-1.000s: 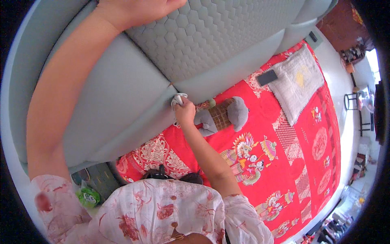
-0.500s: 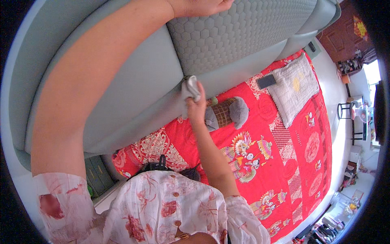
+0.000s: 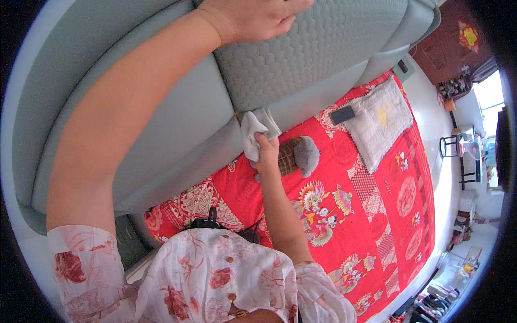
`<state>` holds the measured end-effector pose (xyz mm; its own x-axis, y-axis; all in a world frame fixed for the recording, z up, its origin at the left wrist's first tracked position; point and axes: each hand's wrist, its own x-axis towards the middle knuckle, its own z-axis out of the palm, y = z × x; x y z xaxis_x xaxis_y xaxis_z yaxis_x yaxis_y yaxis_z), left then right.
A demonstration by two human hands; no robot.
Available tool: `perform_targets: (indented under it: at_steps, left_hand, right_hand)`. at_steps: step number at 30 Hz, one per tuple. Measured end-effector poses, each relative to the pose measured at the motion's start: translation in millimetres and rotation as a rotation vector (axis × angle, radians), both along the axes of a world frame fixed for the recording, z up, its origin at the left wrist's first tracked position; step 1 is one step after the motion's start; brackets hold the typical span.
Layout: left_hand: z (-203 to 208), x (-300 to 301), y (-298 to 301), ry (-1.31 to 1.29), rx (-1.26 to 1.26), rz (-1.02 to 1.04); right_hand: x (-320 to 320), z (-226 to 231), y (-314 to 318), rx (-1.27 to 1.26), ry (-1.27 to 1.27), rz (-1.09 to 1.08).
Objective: The person wipes a padded grey headboard using a white cloth, moving the cloth across the textured surfaces and into the seams.
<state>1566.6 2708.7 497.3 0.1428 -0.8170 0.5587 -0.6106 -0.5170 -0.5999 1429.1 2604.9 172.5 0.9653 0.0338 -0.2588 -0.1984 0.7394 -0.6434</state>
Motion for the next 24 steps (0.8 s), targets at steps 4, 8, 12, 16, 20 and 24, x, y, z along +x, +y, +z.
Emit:
perform_targets:
  at_steps: [4,8,12,16,20,24]
  left_hand:
    - [0,1,-6,-0.017,0.004,-0.002]
    - [1,1,-5,-0.008,-0.007,-0.023]
    - [2,1,-11,-0.026,0.007,0.007]
    - [4,-3,-8,0.033,0.041,0.092]
    - [0,1,-4,0.135,0.061,0.158]
    - [3,3,-19,0.141,0.052,0.155]
  right_hand:
    - [5,-11,47,-0.891,-0.307,-0.201]
    - [-26,-14,83,-1.013,-0.401,-0.119]
    - [-48,-23,73,-0.742,-0.267,0.062]
    - [-15,4,2,-0.537,0.067,-0.110]
    - [85,21,-95,-0.529,0.091,-0.509]
    - [185,9,-191,-0.435,-0.143,-0.631]
